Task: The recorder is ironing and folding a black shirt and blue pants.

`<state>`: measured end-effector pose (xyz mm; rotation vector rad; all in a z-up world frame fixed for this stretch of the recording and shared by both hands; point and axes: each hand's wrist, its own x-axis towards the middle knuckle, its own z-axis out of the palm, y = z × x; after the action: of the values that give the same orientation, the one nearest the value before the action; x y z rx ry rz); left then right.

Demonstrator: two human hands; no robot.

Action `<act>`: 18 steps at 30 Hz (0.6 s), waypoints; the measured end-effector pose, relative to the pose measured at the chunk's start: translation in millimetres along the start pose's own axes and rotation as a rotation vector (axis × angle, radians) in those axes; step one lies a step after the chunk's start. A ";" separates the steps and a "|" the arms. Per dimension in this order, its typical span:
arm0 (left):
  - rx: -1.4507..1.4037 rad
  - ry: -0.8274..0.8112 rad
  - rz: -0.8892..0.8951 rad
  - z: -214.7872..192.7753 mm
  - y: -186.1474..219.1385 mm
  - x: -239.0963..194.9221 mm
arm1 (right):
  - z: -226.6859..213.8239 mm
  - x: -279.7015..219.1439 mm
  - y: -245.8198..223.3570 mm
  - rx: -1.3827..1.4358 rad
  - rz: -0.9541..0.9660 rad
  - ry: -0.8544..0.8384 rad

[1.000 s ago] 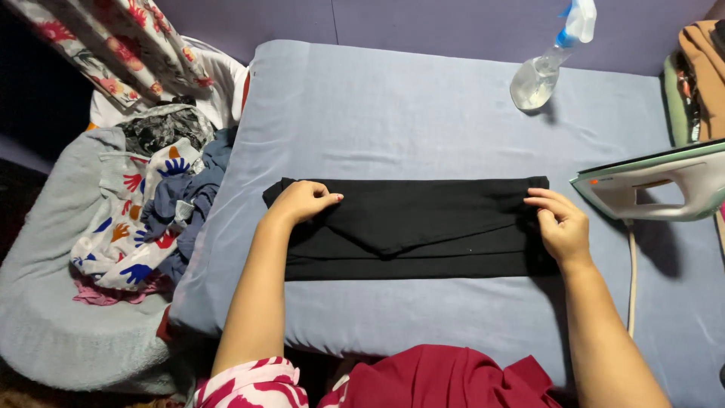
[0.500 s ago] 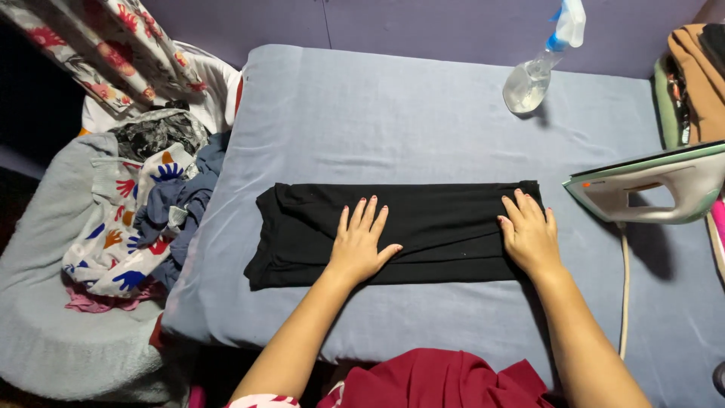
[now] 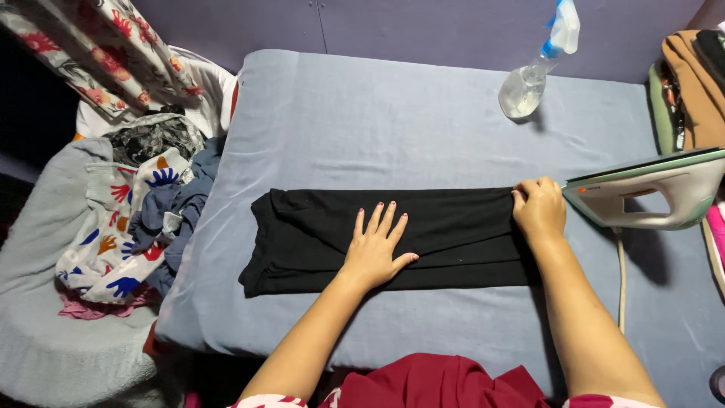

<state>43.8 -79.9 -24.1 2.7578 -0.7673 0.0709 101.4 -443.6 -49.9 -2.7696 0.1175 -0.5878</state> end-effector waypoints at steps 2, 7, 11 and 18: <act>-0.008 -0.015 -0.005 1.2 0.8 -3.3 | 7.4 -5.5 8.7 -0.001 -0.009 0.019; -0.004 0.028 -0.143 5.7 -9.4 -1.1 | 9.5 -18.1 23.9 0.005 0.073 0.135; 0.004 0.031 -0.306 -3.8 -39.7 1.2 | -6.9 -56.6 57.9 0.250 0.188 0.181; 0.006 0.006 -0.551 -15.0 -106.4 2.7 | -30.5 -94.0 121.7 1.018 0.485 0.552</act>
<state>101.1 10.2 -36.1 2.8645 0.0133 -0.0305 1.1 -554.3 -97.5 -1.4867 0.4466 -0.9204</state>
